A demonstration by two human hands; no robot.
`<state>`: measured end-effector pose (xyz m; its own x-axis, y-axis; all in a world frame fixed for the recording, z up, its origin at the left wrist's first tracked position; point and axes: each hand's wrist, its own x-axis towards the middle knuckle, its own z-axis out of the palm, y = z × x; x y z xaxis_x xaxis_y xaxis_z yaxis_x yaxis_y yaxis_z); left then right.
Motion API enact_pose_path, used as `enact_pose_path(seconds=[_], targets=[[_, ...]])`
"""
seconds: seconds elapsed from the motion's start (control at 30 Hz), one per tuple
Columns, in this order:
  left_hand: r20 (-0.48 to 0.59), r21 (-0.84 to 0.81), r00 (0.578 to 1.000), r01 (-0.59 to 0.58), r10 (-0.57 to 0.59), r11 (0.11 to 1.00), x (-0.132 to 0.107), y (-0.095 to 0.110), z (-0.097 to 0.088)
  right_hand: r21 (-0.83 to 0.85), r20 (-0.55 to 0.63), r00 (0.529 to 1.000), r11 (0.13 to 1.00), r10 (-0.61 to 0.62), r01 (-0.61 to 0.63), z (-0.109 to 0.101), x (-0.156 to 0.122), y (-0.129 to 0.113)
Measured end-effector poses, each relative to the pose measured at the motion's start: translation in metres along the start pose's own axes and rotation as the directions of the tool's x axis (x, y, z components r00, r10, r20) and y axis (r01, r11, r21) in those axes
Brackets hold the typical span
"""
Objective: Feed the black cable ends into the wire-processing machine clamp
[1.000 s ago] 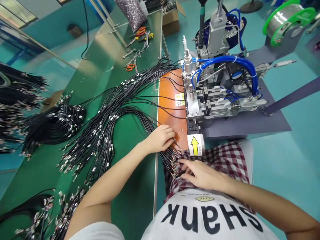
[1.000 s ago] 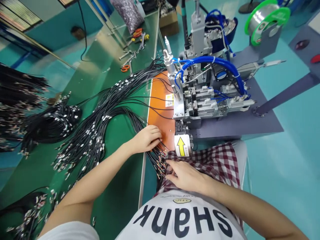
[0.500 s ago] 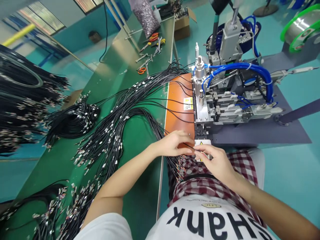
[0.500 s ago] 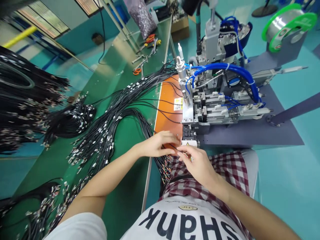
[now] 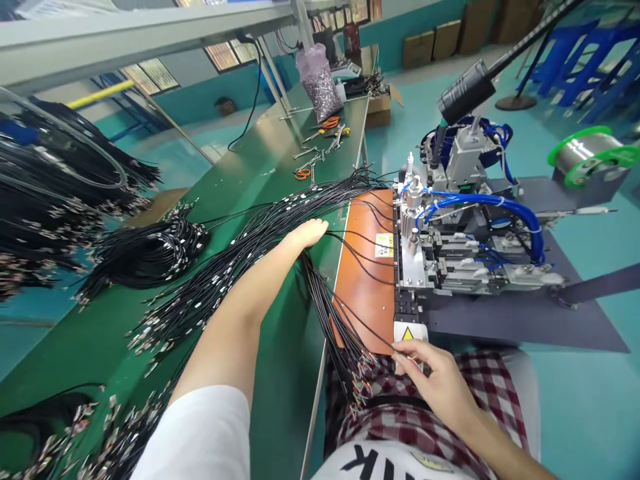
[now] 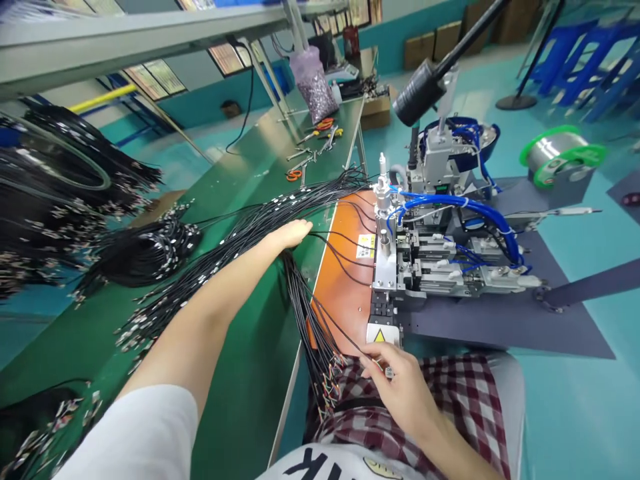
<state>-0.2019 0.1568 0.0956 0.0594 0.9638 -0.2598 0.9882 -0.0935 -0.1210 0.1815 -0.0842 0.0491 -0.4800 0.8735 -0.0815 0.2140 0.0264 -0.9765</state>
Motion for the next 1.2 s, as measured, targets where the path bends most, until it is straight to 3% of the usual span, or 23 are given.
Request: enact_pose_path(seconds=[0.23,0.47,0.57,0.67,0.77,0.8,0.83,0.87,0.93,0.97,1.03,1.2], targets=[[-0.074,-0.016,0.997,-0.028,0.027,0.999,0.001,0.006,0.027,0.005,-0.003,1.000,1.000,0.020,-0.020,-0.004,0.006,0.003],[-0.203,-0.110,0.979,-0.041,0.018,0.993,-0.008,0.021,0.043,-0.004,0.010,1.000,1.000,0.014,-0.014,0.005,0.012,0.002],[-0.248,-0.161,0.969,-0.023,-0.018,0.987,-0.009,0.023,0.042,-0.007,0.007,1.000,1.000,0.030,-0.030,0.007,0.012,0.000],[-0.282,-0.199,0.958,-0.001,-0.057,0.980,-0.027,0.028,0.028,0.021,-0.023,0.998,0.998,0.057,-0.056,0.005,0.013,0.000],[-0.422,-0.234,0.903,-0.028,-0.076,0.972,-0.073,0.062,0.008,0.103,-0.076,0.992,0.991,0.096,-0.088,0.002,0.015,0.004],[-0.540,-0.276,0.840,-0.125,-0.046,0.953,-0.093,0.081,0.002,0.139,-0.094,0.989,0.985,0.111,-0.097,0.001,0.017,0.006],[-0.599,-0.302,0.800,-0.259,0.029,0.918,-0.114,0.103,-0.002,0.175,-0.114,0.986,0.979,0.124,-0.103,0.000,0.019,0.008],[-0.588,-0.314,0.792,-0.410,0.164,0.856,-0.134,0.126,-0.003,0.207,-0.135,0.982,0.973,0.136,-0.106,-0.002,0.021,0.010],[-0.452,-0.395,0.783,-0.605,0.427,0.692,-0.166,0.170,0.000,0.251,-0.191,0.970,0.963,0.151,-0.100,-0.007,0.024,0.013],[-0.405,-0.461,0.775,-0.631,0.485,0.624,-0.176,0.187,0.005,0.260,-0.217,0.964,0.961,0.155,-0.096,-0.010,0.024,0.014],[-0.357,-0.601,0.793,-0.599,0.493,0.529,-0.182,0.211,0.019,0.258,-0.241,0.958,0.962,0.154,-0.089,-0.018,0.024,0.016],[-0.377,-0.748,0.838,-0.527,0.396,0.403,-0.168,0.222,0.044,0.267,-0.258,0.956,0.961,0.143,-0.072,-0.042,0.017,0.020]])
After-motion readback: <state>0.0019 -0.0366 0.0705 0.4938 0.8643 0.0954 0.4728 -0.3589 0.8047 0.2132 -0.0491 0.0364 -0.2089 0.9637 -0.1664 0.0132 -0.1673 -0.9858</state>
